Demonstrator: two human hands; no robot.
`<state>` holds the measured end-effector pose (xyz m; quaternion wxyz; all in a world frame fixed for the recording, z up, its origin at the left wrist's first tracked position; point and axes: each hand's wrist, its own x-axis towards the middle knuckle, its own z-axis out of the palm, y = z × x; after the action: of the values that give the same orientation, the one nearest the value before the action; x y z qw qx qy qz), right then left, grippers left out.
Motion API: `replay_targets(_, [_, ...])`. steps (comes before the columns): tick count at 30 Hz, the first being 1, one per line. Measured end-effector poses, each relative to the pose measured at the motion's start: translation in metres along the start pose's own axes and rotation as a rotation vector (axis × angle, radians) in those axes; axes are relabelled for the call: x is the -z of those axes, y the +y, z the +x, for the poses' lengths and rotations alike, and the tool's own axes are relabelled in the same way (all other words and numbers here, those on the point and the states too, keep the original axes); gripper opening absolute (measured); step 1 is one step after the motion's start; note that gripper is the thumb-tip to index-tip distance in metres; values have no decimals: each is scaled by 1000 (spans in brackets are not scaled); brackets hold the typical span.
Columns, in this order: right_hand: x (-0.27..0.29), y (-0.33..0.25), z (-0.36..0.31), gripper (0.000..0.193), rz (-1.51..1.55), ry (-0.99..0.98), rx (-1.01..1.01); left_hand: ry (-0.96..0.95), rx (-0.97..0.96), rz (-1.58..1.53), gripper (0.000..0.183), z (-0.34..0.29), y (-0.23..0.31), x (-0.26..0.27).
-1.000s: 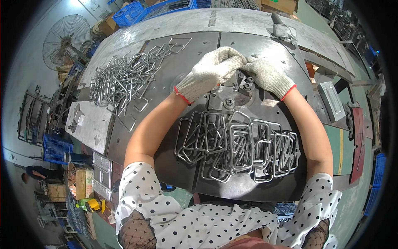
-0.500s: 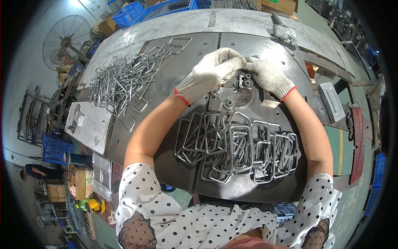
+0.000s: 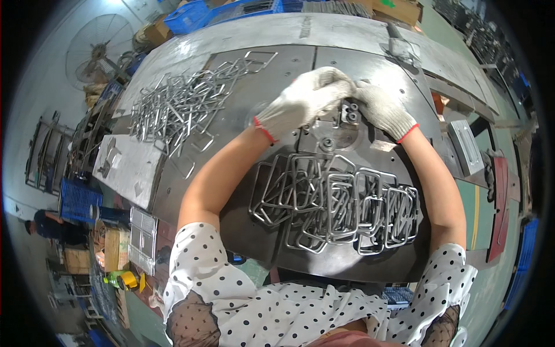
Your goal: The person bends metal wire brackets into loops using a bending machine, places the finished loops onto a pile on the table, and removes their gloves.
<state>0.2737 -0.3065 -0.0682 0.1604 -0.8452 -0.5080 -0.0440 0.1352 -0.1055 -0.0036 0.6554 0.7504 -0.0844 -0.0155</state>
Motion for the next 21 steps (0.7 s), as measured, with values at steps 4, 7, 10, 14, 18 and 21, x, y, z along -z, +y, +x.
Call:
replay_targets(4, [-2, 12, 2, 31, 56, 65, 6, 15, 15, 27, 28, 1, 7, -6])
replay_targets(7, [15, -6, 25, 32, 127, -9, -59, -14, -34, 51, 25, -8, 9, 8])
replay_targets(10, [10, -16, 46, 64, 152, -95, -81, 158, -61, 38, 28, -15, 5, 22])
replay_targets(14, [13, -46, 67, 84, -23, -184, -226, 356, -186, 77, 31, -55, 45, 71])
replay_targets(18, [1, -45, 77, 90, -101, -130, -248, 300, -76, 652, 40, -111, 62, 125])
replay_targets(21, [-5, -45, 81, 91, -107, -156, -256, 160, -49, 1144, 34, -178, 39, 150])
